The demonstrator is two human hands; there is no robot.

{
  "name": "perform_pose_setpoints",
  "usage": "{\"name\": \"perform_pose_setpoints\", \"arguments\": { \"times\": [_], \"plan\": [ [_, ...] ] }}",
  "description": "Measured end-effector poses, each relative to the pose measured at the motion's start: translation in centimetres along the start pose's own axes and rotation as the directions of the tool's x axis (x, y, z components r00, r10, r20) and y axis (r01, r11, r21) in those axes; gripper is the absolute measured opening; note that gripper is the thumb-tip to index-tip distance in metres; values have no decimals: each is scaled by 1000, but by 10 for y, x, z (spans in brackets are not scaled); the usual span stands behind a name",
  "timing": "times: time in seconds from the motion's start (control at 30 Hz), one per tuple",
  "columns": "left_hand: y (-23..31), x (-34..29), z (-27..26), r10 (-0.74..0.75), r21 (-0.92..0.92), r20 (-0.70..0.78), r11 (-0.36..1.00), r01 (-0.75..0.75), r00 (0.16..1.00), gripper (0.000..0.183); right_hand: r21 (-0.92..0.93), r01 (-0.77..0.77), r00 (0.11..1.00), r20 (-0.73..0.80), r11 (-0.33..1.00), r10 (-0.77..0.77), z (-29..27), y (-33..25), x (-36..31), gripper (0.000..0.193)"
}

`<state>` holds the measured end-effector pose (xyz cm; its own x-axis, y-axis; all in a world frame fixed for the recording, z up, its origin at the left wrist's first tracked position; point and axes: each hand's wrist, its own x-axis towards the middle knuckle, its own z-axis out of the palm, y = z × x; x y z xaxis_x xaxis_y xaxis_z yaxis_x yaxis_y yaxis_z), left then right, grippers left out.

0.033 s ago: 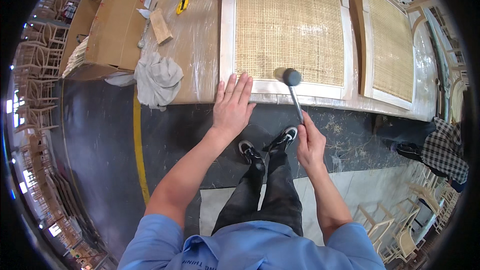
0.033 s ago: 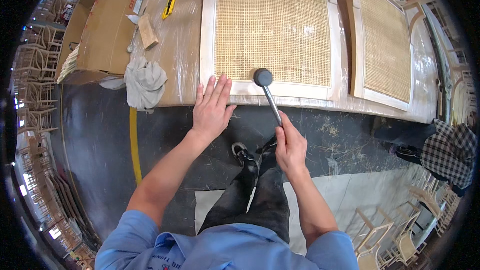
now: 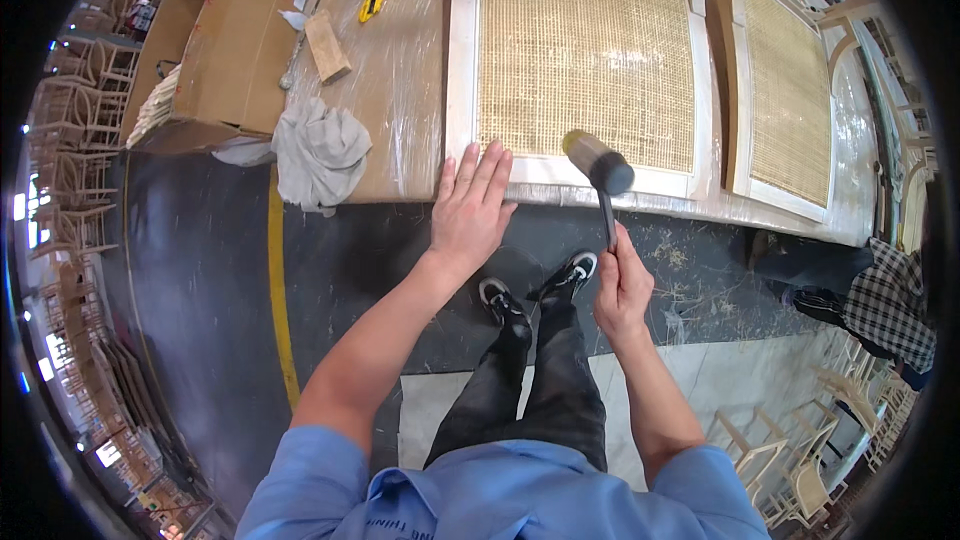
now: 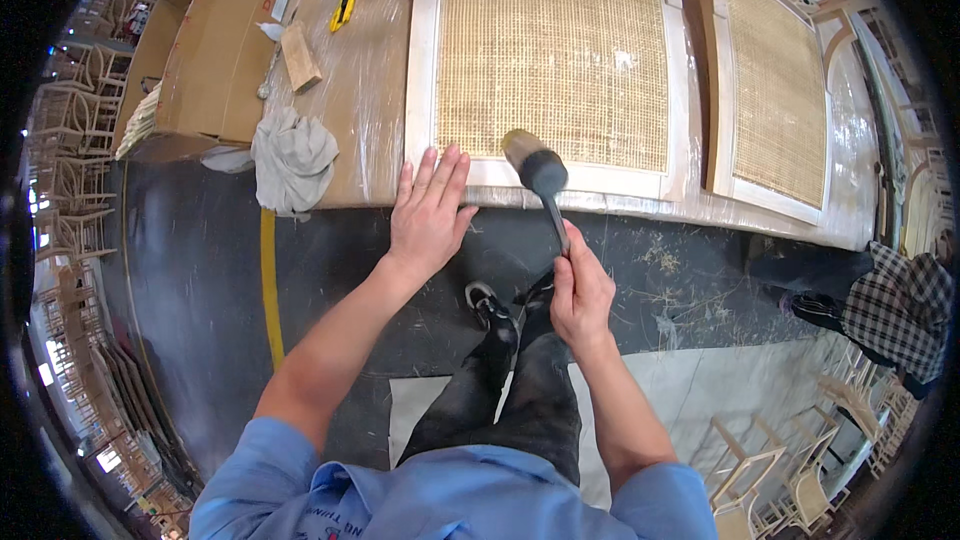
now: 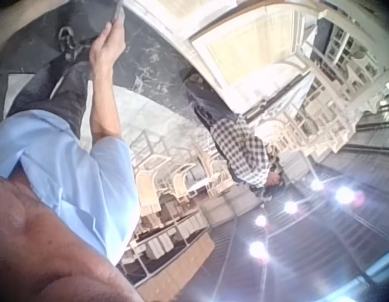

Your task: The person assembles wooden chairs by inserting dowels into pre-drilled holes and tapping them with a rubber mallet. They use a utility knife to trim excess dowel length and wipe the chair surfaces with a cloth. The person moves completed chairs to a stack nearby.

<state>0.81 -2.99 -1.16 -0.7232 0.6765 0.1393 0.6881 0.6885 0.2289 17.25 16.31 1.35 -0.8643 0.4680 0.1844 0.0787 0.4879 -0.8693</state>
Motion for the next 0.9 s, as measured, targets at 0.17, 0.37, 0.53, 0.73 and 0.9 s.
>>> {"name": "perform_pose_setpoints", "arguments": {
  "times": [0.17, 0.37, 0.53, 0.73, 0.9],
  "plan": [
    [-5, -5, -3, -5, -44, -11, 999, 5, 1000, 73, -274, -166, 930, 275, 947, 243, 0, -7, 12, 39],
    [-7, -20, 3, -182, -112, -105, 979, 170, 978, 64, -176, 6, 982, 186, 984, 28, 18, 1, 6, 40],
    [-20, -21, 6, -255, -234, -201, 950, 206, 946, 56, -90, -41, 965, 255, 995, 63, 16, -26, 18, 41],
    [-21, -15, 16, -389, -457, -297, 860, 228, 872, 53, -191, 43, 945, 325, 981, 22, 29, -16, 26, 42],
    [-26, -14, 18, -444, -536, -337, 815, 218, 830, 64, -3, 146, 964, 225, 989, -141, 31, -41, 32, 41]
  ]
}}
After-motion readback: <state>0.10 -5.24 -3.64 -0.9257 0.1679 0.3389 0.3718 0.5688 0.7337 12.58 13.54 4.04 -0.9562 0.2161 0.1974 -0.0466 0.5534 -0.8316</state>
